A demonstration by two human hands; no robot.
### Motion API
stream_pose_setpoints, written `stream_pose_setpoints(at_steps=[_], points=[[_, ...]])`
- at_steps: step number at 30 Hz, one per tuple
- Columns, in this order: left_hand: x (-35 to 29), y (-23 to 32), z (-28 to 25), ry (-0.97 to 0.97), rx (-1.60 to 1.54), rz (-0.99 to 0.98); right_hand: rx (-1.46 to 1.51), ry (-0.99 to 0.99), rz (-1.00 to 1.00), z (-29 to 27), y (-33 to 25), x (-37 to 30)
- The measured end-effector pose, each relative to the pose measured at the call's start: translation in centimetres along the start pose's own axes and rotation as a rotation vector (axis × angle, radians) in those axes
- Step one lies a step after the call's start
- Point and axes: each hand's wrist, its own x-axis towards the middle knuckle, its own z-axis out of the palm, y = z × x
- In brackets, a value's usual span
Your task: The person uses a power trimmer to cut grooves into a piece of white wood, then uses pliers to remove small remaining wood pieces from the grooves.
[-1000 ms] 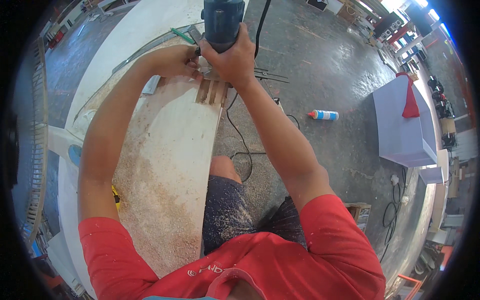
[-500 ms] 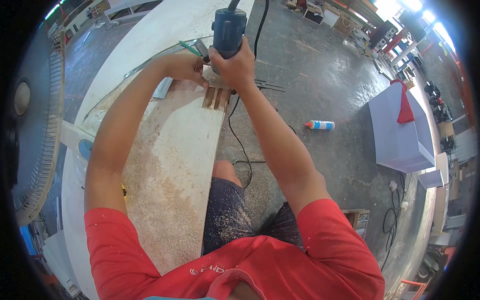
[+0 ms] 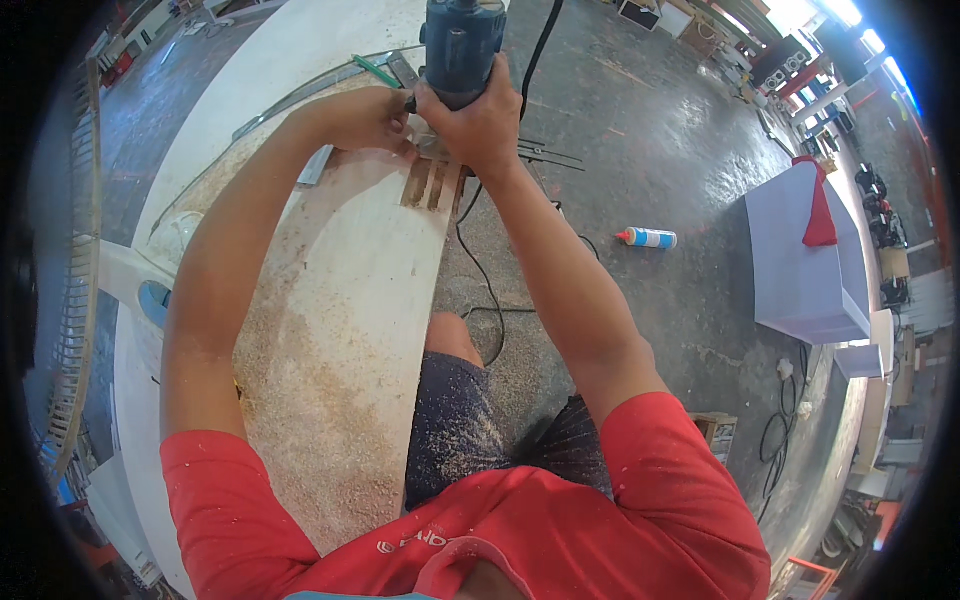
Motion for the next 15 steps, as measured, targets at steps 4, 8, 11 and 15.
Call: stream_pose_setpoints(at_steps=[4, 8, 11, 15], points=[[0.0, -0.2, -0.3, 0.028, -0.049, 0.044, 0.019, -0.003, 0.028, 0.3, 0.1, 0.3], [-0.2, 1.1, -1.8, -0.072, -0.019, -0.105, -0.038, -0.015, 0.127, 0.0, -0.2, 1.2], [-0.9, 1.2, -1.7, -0.078, -0.049, -0.089, -0.019, -0.015, 0.143, 0.0, -1.3, 0.7], [-0.8, -0.4, 0.7, 0.071, -0.093, 0.073, 0.005, -0.014, 0.046, -0.1, -0.7, -0.8]])
